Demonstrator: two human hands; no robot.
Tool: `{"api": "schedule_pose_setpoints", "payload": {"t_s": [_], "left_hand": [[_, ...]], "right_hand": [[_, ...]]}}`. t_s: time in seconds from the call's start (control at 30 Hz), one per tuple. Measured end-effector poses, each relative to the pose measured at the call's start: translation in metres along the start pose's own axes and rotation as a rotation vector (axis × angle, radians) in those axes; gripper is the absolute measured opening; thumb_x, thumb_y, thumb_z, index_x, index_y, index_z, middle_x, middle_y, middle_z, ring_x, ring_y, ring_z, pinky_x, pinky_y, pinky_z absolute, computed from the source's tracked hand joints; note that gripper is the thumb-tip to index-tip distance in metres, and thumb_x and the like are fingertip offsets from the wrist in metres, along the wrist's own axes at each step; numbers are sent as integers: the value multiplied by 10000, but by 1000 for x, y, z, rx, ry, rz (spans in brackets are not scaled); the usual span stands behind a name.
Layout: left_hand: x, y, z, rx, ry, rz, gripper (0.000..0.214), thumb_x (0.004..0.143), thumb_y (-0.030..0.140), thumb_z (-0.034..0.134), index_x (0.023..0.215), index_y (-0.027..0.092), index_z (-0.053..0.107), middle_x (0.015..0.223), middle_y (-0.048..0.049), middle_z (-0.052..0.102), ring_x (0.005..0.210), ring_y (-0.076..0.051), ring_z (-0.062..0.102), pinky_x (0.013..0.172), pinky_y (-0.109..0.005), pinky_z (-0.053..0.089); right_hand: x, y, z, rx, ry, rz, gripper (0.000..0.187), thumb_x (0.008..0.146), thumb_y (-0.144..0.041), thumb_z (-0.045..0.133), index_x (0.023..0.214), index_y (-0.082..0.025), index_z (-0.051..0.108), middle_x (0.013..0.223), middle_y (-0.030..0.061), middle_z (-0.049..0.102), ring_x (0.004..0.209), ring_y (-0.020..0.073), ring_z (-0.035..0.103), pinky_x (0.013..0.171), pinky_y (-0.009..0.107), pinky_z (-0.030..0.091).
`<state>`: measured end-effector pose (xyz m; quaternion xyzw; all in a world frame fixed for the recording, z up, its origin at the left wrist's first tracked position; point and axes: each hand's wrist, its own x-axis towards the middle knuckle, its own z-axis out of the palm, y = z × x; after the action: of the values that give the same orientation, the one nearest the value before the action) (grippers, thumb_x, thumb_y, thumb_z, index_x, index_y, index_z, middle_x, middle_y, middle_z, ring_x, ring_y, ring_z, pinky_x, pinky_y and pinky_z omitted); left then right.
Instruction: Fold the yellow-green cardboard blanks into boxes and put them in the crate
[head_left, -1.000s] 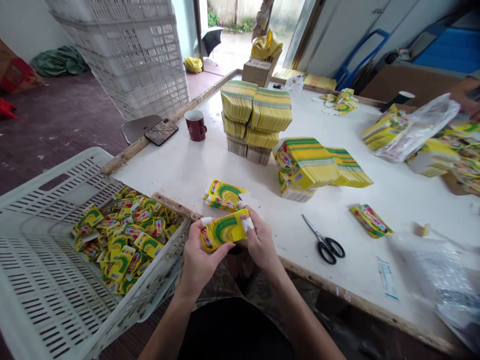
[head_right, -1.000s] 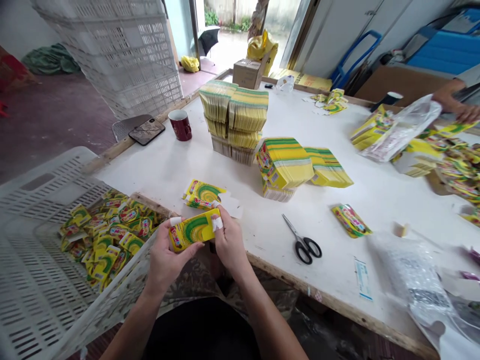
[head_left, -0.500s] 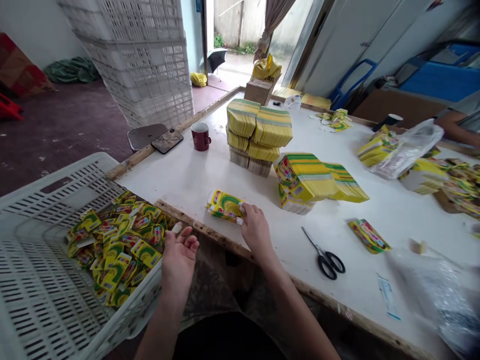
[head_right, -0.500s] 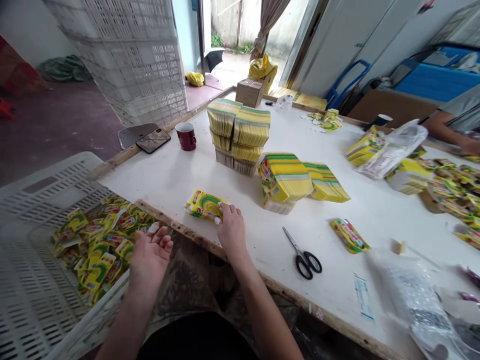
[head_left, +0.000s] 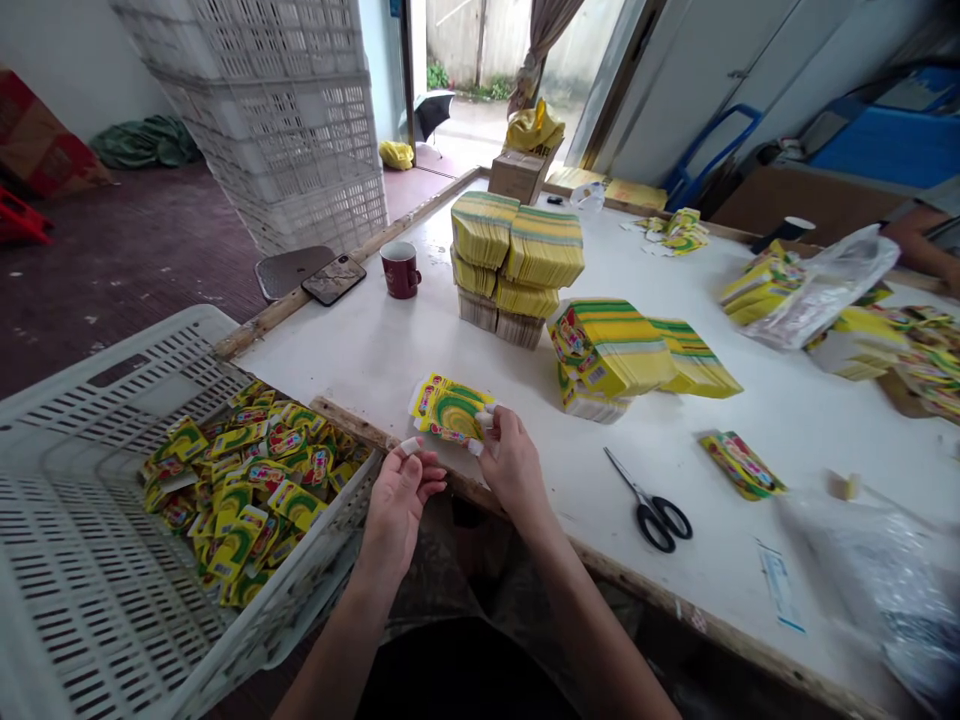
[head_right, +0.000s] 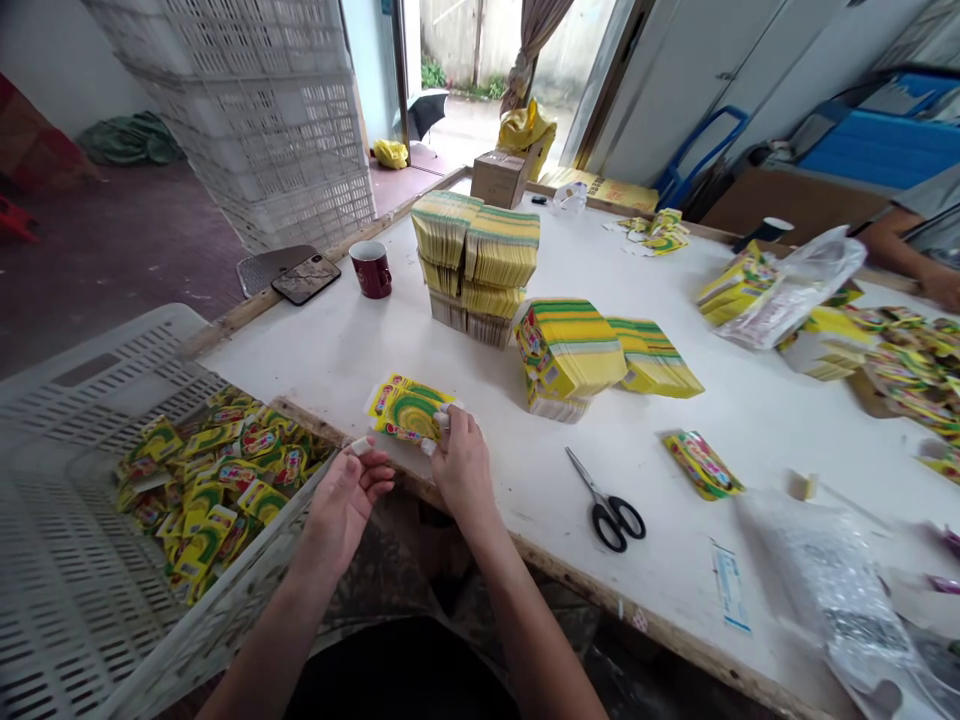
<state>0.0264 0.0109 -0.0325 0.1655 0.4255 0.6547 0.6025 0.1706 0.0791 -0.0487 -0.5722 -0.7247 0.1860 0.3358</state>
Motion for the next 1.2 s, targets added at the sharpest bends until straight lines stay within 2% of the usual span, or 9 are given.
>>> {"api": "schedule_pose_setpoints", "payload": {"t_s": [0.1, 0.2, 0.43, 0.57, 0.77, 0.87, 1.0, 1.1, 1.2], "left_hand": [[0, -2, 2, 25, 3, -28, 417, 746, 393, 726, 1068, 172, 579, 896, -19, 657, 731, -100, 634, 676, -218, 524], [-1, -4, 2, 41, 2, -47, 418, 742, 388, 730, 1064, 168, 579, 895, -18, 659, 721, -93, 629, 671, -212, 522], [-3, -5, 1, 69, 9, -41, 403, 747, 391, 723, 1054, 169, 585, 886, -17, 657, 719, -96, 632, 670, -213, 517], [-2, -6, 4, 63, 1, 55, 402, 733, 418, 735, 1042, 201, 596, 970, -27, 664, 827, -133, 652, 726, -248, 531], [-5, 1, 19, -46, -10, 228, 486, 756, 599, 611, 1082, 238, 623, 1063, -58, 680, 1018, -252, 630, 830, -354, 527], [-8, 9, 26, -128, 20, 259, 468, 768, 613, 573, 1032, 230, 629, 976, -42, 665, 958, -228, 632, 821, -338, 523], [-8, 18, 30, -251, 20, 276, 398, 745, 604, 595, 811, 211, 588, 722, 15, 533, 699, -129, 562, 710, -256, 517], [-6, 18, 28, -186, 67, 294, 473, 663, 666, 647, 741, 209, 553, 666, 33, 467, 607, -105, 497, 635, -231, 505], [-6, 12, 24, -52, 68, 278, 596, 594, 776, 616, 795, 215, 599, 713, 7, 543, 679, -144, 570, 684, -266, 526]], "right_hand": [[0, -2, -2, -44, -61, -34, 435, 740, -103, 581, 1158, -179, 489, 1057, 126, 606, 983, 290, 567, 836, 444, 486], [1, -4, -4, -80, -100, -47, 434, 721, -33, 537, 1131, -172, 505, 1043, 124, 599, 987, 290, 547, 854, 453, 475], [0, -8, -8, -53, -61, -20, 452, 702, -52, 548, 1129, -187, 483, 1033, 107, 561, 974, 282, 533, 839, 445, 473], [-12, -20, -15, 169, -43, -1, 504, 698, -90, 587, 1167, -203, 437, 1020, 77, 548, 880, 227, 553, 757, 368, 496], [-36, -47, -16, 602, -339, -8, 538, 680, -80, 639, 1156, -234, 441, 861, -14, 525, 674, 131, 522, 598, 249, 469], [-40, -55, -18, 827, -419, 41, 546, 721, -131, 664, 1195, -238, 415, 851, -24, 515, 657, 115, 513, 590, 234, 454], [-46, -64, -22, 936, -502, 54, 549, 717, -294, 749, 1175, -233, 455, 808, -32, 508, 706, 133, 504, 632, 244, 437], [-51, -66, -18, 967, -534, 57, 529, 679, -317, 788, 1121, -225, 511, 833, -28, 525, 744, 141, 503, 668, 250, 426], [-51, -63, -12, 1017, -483, 176, 497, 676, -296, 790, 1096, -225, 534, 800, -36, 529, 719, 136, 497, 649, 241, 402]]}}
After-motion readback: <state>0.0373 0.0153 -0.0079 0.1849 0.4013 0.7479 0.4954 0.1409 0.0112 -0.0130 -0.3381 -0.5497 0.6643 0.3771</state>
